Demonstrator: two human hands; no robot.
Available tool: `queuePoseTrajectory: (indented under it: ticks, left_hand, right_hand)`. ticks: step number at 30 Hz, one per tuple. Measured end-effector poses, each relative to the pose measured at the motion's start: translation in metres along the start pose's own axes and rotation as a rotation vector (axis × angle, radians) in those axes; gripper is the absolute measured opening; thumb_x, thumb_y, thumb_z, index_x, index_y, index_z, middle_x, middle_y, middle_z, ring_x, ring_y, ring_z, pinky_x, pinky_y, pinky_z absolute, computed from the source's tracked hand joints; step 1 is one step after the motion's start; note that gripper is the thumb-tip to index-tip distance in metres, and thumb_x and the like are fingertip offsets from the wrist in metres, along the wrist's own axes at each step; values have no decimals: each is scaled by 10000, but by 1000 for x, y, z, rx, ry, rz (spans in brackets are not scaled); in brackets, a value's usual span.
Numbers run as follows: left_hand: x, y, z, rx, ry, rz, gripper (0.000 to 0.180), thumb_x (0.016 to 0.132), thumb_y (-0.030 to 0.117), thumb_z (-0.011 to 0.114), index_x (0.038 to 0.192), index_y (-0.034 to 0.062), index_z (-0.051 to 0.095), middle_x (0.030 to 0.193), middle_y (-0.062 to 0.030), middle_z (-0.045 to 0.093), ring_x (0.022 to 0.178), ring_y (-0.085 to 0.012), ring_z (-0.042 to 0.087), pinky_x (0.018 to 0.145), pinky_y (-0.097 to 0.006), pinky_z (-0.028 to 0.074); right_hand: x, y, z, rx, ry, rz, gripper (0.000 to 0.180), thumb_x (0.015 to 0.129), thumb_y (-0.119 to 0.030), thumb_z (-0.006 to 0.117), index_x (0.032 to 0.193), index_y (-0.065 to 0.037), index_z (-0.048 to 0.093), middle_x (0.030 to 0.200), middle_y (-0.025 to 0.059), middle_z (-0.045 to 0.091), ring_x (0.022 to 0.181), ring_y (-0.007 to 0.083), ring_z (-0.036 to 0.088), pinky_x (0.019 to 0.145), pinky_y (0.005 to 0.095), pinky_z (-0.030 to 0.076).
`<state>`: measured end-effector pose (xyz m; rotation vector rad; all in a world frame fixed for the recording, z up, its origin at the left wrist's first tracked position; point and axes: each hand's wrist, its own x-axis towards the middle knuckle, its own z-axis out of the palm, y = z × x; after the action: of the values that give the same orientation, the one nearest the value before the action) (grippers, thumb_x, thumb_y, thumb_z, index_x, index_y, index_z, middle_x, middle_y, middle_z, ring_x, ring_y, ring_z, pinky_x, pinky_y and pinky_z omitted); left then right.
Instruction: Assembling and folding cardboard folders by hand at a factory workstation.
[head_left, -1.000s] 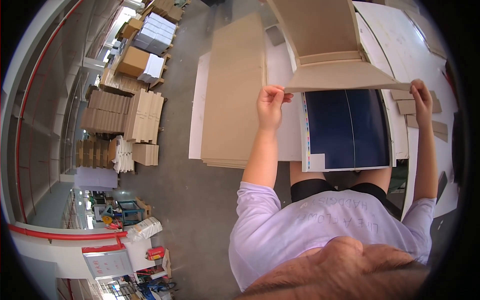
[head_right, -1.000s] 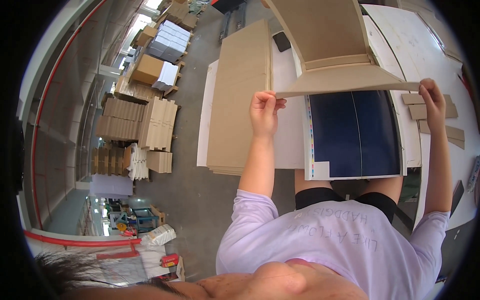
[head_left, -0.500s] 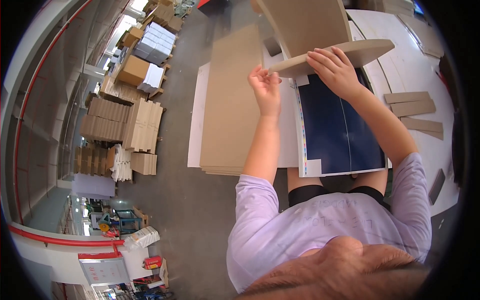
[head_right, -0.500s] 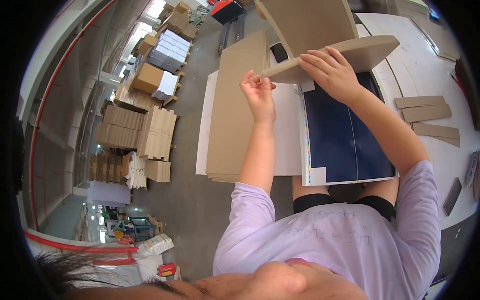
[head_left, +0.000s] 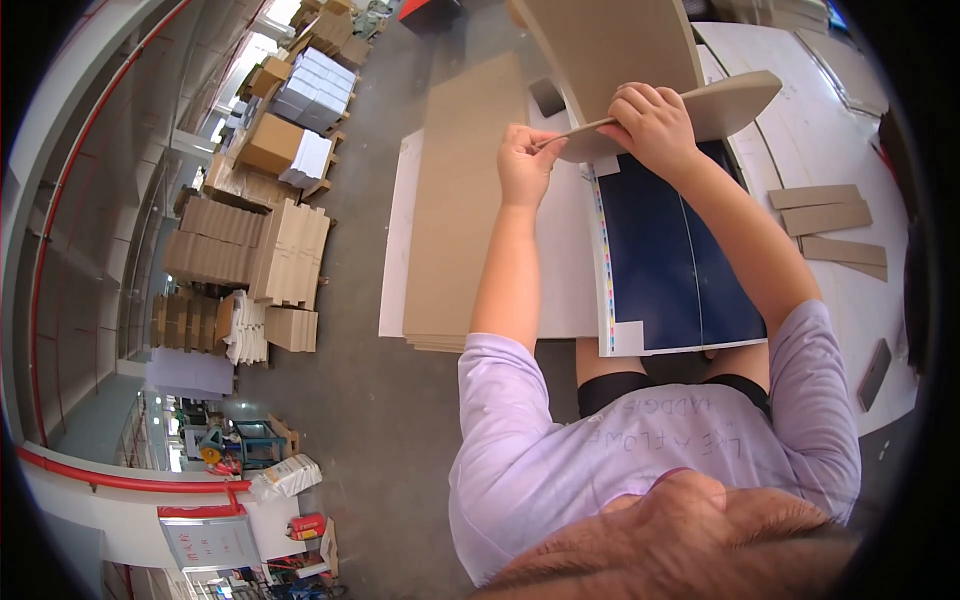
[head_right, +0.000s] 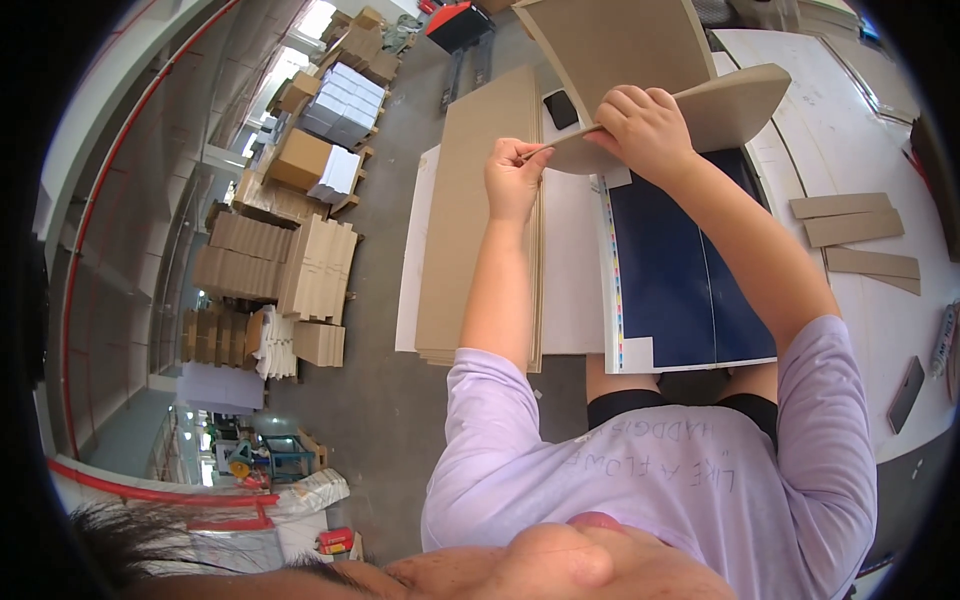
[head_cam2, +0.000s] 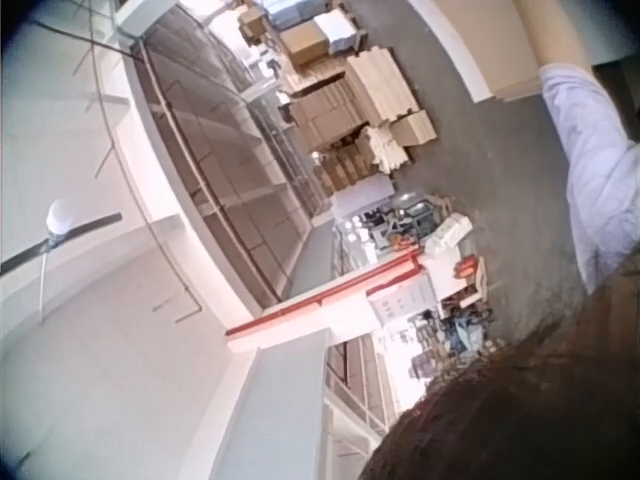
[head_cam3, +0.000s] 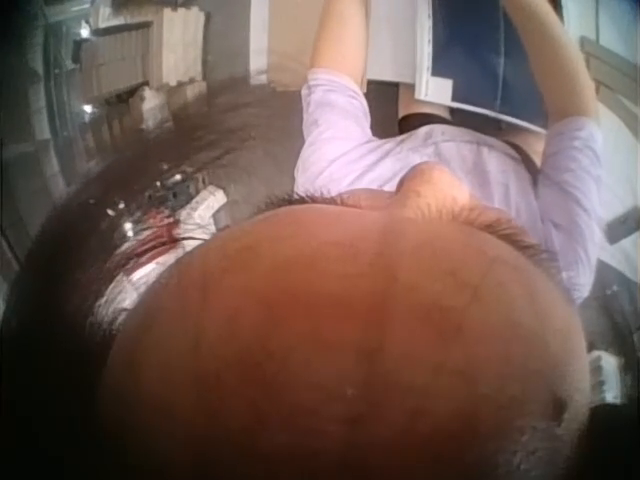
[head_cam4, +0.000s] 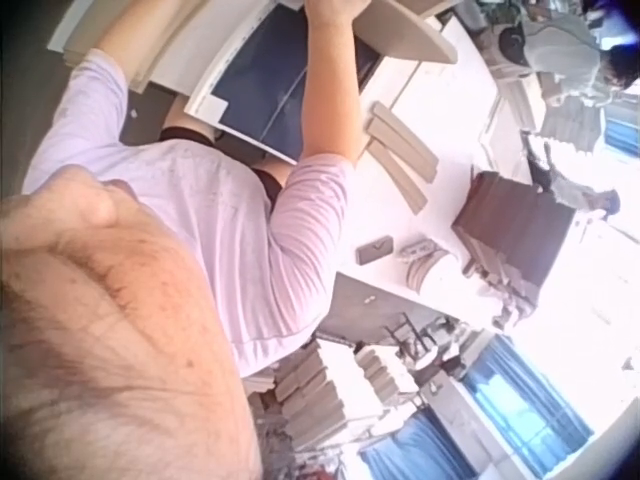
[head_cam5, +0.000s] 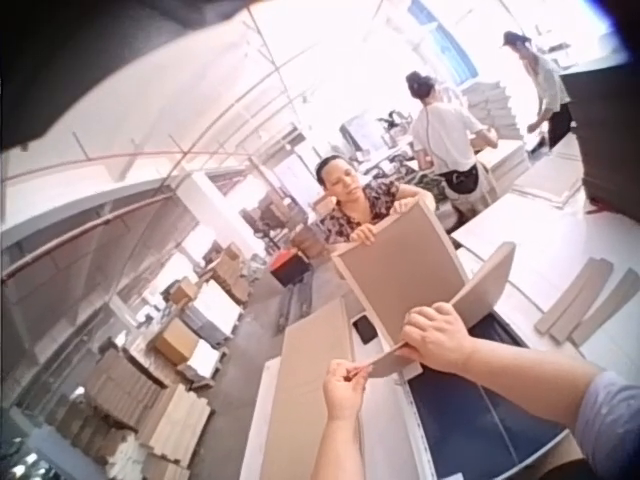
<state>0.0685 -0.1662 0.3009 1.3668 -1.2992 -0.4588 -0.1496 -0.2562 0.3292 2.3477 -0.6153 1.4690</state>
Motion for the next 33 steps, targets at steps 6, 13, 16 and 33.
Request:
queuePoseTrajectory:
  ticks: [6, 13, 16, 33]
  left_hand:
    - [0, 47, 26, 796, 205, 831, 199, 733, 217, 786, 779, 119, 618, 807, -50, 553, 804, -241, 574, 774, -389, 448]
    - [2, 37, 18, 921, 54, 599, 230, 727, 297, 771, 771, 124, 625, 726, -1, 585, 883, -248, 560, 776, -414, 416]
    - [3, 54, 31, 968, 155, 706, 193, 756, 287, 743, 799, 133, 635, 771, -3, 595, 880, -245, 567, 787, -420, 407]
    - [32, 80, 112, 763, -15, 655, 122, 729, 203, 762, 755, 134, 666, 735, -6, 622, 784, -232, 603, 702, -380, 420]
  right_hand:
    - [-9, 3, -3, -25, -15, 5, 229, 779, -336, 678, 814, -141, 563, 915, -19, 587, 966, 152, 573, 779, 302, 401]
    - [-43, 63, -30, -68, 42, -247, 398, 800, -187, 667, 1192, -144, 609, 1180, 2, 592, 1167, 155, 553, 992, 355, 407]
    - [-43, 67, -37, -94, 50, -157, 361, 800, -211, 676, 1152, -162, 619, 1124, -8, 606, 1112, 150, 574, 962, 350, 421]
    - [-53, 160, -103, -54, -253, -28, 334, 829, -180, 659, 1161, -151, 642, 1049, 21, 668, 1007, 205, 619, 939, 348, 454]
